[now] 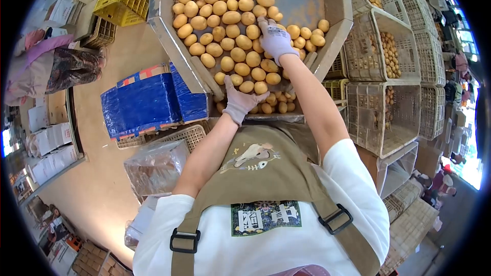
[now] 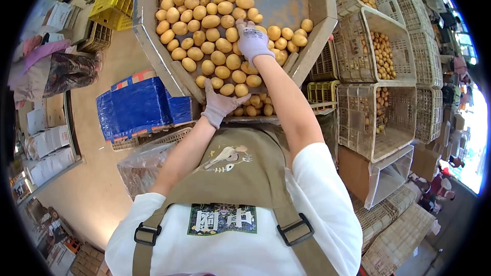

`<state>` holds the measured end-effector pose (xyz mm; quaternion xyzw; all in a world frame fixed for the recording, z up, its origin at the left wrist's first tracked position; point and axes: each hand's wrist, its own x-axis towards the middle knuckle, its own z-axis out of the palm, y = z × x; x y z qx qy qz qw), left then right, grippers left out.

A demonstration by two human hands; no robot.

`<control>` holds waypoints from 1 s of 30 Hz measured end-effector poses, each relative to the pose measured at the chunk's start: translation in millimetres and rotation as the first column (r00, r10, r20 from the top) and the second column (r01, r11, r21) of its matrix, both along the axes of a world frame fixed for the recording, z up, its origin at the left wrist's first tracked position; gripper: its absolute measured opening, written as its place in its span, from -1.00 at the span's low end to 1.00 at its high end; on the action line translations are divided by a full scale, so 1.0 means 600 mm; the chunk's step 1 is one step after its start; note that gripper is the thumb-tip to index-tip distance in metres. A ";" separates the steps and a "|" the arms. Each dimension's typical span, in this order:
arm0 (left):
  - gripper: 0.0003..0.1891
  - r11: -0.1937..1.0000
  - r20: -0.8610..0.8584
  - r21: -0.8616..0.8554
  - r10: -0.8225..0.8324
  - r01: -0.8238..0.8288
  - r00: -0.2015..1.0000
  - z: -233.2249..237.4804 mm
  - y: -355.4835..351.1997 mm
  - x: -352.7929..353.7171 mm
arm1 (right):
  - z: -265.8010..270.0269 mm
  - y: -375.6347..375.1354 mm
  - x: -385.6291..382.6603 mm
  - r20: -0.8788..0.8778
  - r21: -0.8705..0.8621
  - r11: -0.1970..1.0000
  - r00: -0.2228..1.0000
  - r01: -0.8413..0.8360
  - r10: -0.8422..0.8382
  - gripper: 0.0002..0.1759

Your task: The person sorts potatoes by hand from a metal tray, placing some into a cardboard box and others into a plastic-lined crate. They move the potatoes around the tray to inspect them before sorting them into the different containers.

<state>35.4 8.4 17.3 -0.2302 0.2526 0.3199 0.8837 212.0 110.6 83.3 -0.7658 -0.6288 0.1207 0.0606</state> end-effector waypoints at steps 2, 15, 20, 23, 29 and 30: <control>-0.02 0.999 -0.010 0.053 -0.003 0.003 1.000 -0.002 0.004 -0.009 | 0.004 0.019 -0.011 0.036 -0.085 0.996 0.999 0.013 -0.010 -0.41; -0.02 1.000 -0.075 0.008 -0.022 0.022 0.997 -0.008 0.007 -0.006 | 0.021 -0.027 0.078 -0.218 -0.026 0.995 0.971 0.096 -0.100 -0.29; -0.06 0.995 -0.009 0.098 -0.024 0.025 1.000 -0.016 0.009 -0.013 | 0.123 -0.051 0.149 0.314 0.233 0.927 0.925 -0.293 0.214 -0.45; -0.09 0.994 -0.027 0.108 -0.018 0.021 0.999 -0.021 0.003 -0.012 | 0.144 -0.028 0.238 0.417 0.708 0.704 0.833 -0.047 -0.364 -0.63; -0.09 0.992 0.011 0.120 -0.028 0.026 1.000 -0.005 0.006 -0.011 | 0.030 -0.015 0.027 -0.145 -0.026 0.999 0.988 0.046 -0.049 -0.52; -0.09 0.991 0.033 0.133 -0.023 0.018 0.999 -0.005 0.006 -0.012 | 0.007 -0.007 0.006 -0.183 -0.053 0.998 0.982 0.035 -0.044 -0.46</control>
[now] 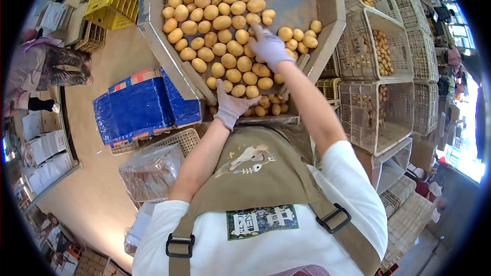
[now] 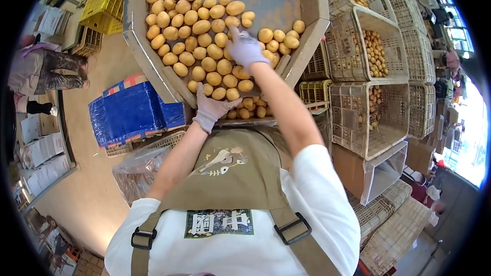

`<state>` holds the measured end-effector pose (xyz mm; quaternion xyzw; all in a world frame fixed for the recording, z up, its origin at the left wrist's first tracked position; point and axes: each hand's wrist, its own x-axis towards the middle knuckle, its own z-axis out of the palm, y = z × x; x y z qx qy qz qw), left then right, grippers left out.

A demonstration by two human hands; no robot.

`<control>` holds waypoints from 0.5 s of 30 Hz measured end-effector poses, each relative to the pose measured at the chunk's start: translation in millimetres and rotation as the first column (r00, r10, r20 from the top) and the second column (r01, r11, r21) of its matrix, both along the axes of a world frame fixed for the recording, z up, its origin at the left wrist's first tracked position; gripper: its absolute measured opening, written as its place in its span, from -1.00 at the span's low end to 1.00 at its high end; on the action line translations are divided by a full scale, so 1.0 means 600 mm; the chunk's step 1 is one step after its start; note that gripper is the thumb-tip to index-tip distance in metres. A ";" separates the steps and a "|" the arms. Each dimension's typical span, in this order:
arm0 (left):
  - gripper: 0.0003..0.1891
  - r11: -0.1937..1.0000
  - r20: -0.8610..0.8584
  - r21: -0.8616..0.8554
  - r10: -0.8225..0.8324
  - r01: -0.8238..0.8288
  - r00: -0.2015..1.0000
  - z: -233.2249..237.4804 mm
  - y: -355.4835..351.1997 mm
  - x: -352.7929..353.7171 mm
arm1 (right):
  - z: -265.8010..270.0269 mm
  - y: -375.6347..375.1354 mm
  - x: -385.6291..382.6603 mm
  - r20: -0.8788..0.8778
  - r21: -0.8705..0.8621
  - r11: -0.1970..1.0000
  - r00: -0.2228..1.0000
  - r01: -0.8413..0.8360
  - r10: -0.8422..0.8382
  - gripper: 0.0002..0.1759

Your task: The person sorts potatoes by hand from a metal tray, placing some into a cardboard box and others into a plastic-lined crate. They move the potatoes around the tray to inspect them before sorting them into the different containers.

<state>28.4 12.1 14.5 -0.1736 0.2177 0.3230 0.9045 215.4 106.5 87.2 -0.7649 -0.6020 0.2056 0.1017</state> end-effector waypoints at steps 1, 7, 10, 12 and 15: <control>-0.09 1.000 -0.017 -0.020 -0.003 0.003 1.000 0.000 0.001 0.001 | 0.016 0.013 -0.020 0.039 -0.119 0.989 0.996 0.086 -0.082 -0.45; -0.08 0.992 -0.050 0.122 -0.005 0.011 0.999 -0.009 0.000 -0.004 | 0.050 -0.093 0.030 -0.384 0.322 0.926 0.921 0.196 -0.062 -0.55; -0.08 0.986 -0.111 0.165 0.003 0.016 0.994 -0.001 -0.003 -0.002 | 0.094 -0.225 0.065 -0.275 0.635 0.751 0.961 0.183 -0.002 -0.59; -0.08 0.999 -0.007 0.033 0.004 -0.004 1.000 -0.008 0.002 -0.004 | 0.113 -0.337 0.108 -0.205 0.645 0.734 0.973 0.214 -0.105 -0.58; -0.17 1.000 -0.017 -0.009 -0.015 0.015 1.000 0.007 0.010 -0.002 | 0.103 -0.470 0.178 0.201 0.177 0.882 0.861 0.437 -0.468 -0.61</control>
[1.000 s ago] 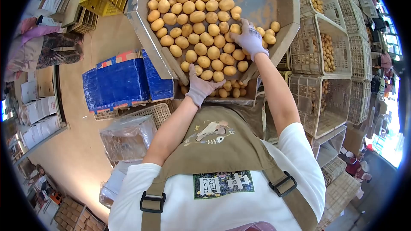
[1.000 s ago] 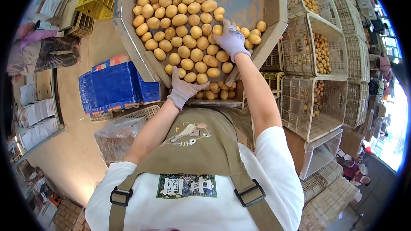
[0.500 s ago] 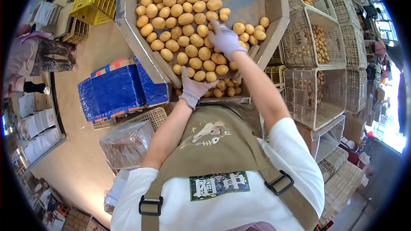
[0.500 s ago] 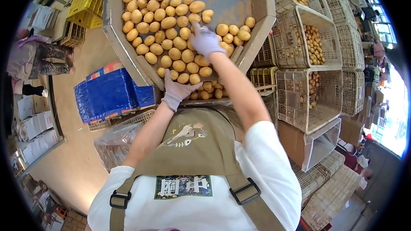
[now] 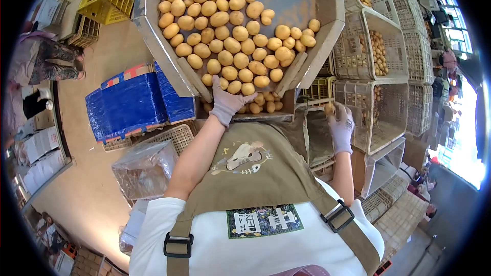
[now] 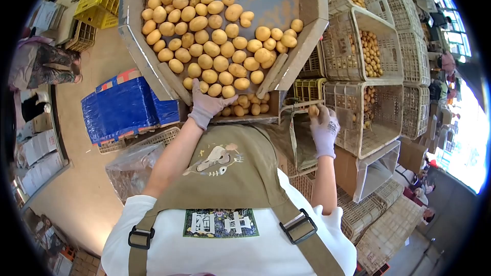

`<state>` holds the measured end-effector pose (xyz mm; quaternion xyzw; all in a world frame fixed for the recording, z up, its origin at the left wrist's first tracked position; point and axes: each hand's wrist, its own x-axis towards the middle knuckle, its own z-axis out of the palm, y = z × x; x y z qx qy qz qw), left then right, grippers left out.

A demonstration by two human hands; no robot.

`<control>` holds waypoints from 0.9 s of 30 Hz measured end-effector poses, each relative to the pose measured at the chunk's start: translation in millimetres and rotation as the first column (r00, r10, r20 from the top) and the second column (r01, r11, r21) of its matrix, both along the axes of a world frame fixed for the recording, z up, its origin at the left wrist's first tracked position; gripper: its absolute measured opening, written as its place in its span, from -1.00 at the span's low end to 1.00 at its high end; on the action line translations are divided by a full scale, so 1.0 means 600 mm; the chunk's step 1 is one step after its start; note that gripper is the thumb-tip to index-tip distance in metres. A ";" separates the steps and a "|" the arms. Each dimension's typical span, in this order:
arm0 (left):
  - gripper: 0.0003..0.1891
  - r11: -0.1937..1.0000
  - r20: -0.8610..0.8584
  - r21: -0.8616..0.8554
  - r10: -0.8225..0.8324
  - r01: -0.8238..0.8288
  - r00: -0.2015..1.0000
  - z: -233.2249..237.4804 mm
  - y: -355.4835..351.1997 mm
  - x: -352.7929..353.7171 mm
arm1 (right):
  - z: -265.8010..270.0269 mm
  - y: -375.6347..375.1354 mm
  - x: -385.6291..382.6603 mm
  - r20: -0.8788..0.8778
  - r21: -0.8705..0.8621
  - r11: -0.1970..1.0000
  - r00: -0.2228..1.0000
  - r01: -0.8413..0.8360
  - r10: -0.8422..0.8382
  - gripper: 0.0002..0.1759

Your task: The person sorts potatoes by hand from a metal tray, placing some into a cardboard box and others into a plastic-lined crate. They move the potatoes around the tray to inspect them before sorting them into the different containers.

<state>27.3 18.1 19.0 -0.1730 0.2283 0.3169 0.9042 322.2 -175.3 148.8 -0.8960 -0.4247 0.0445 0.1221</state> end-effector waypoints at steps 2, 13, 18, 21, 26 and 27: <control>-0.16 0.999 0.059 0.035 0.023 -0.025 0.998 -0.016 0.000 0.004 | -0.006 0.000 0.017 0.297 -0.002 0.997 0.952 -0.080 0.077 -0.60; -0.13 0.940 -0.207 0.330 -0.016 0.086 0.978 -0.001 -0.006 -0.005 | -0.013 0.383 0.024 0.242 -0.251 0.821 0.788 -0.513 0.566 -0.69; -0.25 0.747 -0.366 0.639 0.087 0.182 0.927 -0.039 -0.009 -0.008 | 0.080 0.214 0.155 0.363 0.205 0.953 0.922 -0.221 0.136 -0.56; -0.24 0.967 0.043 0.252 0.036 -0.045 0.998 0.002 -0.001 -0.008 | 0.108 0.180 0.137 0.626 0.272 0.947 0.779 -0.169 -0.041 -0.57; -0.16 0.880 -0.161 0.469 0.004 0.073 0.987 -0.018 -0.006 -0.004 | 0.004 0.240 -0.097 0.129 0.177 0.748 0.769 -0.639 0.626 -0.58; -0.13 0.928 -0.116 0.371 0.000 0.043 0.993 -0.009 -0.005 -0.006 | -0.023 0.249 -0.135 0.037 0.094 0.774 0.779 -0.627 0.626 -0.61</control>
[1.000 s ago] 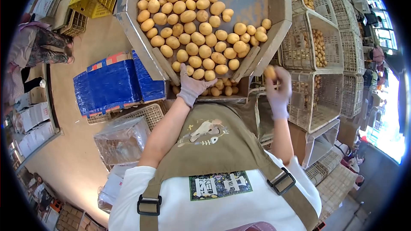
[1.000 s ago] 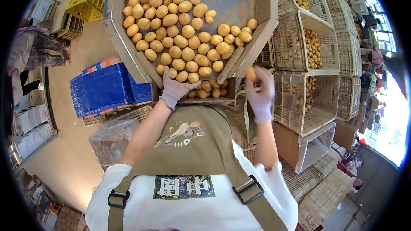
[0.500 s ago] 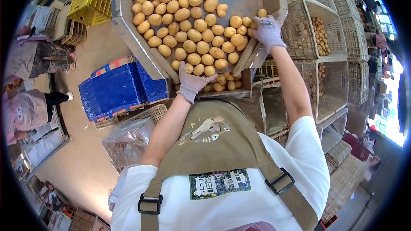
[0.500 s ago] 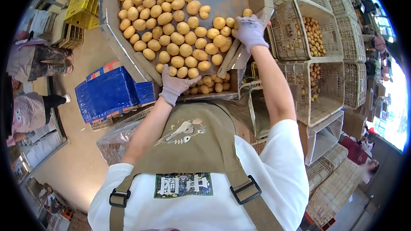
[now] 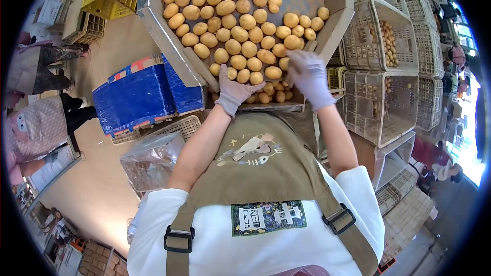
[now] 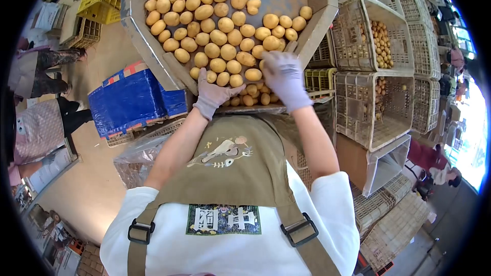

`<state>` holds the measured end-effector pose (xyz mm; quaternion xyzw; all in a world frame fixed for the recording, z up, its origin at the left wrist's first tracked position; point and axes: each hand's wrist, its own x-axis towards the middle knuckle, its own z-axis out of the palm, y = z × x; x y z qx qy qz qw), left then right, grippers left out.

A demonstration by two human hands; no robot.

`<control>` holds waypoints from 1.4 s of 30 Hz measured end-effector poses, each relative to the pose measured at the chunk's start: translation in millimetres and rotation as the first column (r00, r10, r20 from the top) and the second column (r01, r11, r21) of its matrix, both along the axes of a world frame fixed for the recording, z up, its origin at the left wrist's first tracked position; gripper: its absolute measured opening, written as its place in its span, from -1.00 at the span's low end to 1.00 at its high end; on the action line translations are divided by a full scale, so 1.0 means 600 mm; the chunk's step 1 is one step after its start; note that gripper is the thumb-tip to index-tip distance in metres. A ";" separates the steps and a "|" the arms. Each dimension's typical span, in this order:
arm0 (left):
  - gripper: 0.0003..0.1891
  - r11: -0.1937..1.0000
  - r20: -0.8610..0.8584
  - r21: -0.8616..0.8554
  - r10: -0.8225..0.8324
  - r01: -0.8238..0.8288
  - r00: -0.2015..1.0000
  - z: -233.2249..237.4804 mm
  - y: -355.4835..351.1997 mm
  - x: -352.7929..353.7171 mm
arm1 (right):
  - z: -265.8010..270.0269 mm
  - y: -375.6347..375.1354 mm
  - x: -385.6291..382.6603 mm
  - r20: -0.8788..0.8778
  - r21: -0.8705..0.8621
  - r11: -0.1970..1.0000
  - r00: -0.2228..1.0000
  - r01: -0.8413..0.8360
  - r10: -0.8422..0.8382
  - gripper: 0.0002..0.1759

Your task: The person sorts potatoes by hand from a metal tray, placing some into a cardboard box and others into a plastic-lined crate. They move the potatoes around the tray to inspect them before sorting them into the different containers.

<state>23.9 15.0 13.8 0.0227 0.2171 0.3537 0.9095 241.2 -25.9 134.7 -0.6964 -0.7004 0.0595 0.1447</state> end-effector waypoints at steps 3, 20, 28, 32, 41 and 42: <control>-0.11 0.999 -0.055 0.036 -0.023 0.025 0.998 -0.008 -0.002 -0.010 | -0.089 0.011 -0.052 0.094 -0.240 0.971 0.996 0.020 0.003 -0.66; -0.20 0.921 0.202 -0.386 0.037 0.044 0.979 0.002 0.007 -0.006 | -0.066 0.009 -0.063 -0.788 -0.168 0.969 0.566 0.183 -0.244 -0.40; -0.10 0.864 0.120 -0.504 0.062 0.006 0.991 0.026 -0.003 0.021 | -0.015 0.102 0.032 0.507 -0.328 0.933 0.861 0.146 0.044 -0.71; -0.08 0.921 0.204 -0.389 0.072 0.013 0.976 -0.008 -0.008 0.015 | -0.040 0.123 0.048 0.466 -0.537 0.840 0.857 0.077 0.220 -0.75; 0.01 0.886 0.058 -0.460 0.102 -0.064 0.993 0.020 -0.009 0.031 | -0.044 0.107 0.040 0.164 -0.648 0.758 0.959 -0.071 0.231 -0.36; 0.01 0.881 0.068 -0.468 0.113 -0.068 0.991 0.022 -0.008 0.036 | -0.026 0.110 0.028 0.114 -0.663 0.747 0.980 -0.049 0.165 -0.34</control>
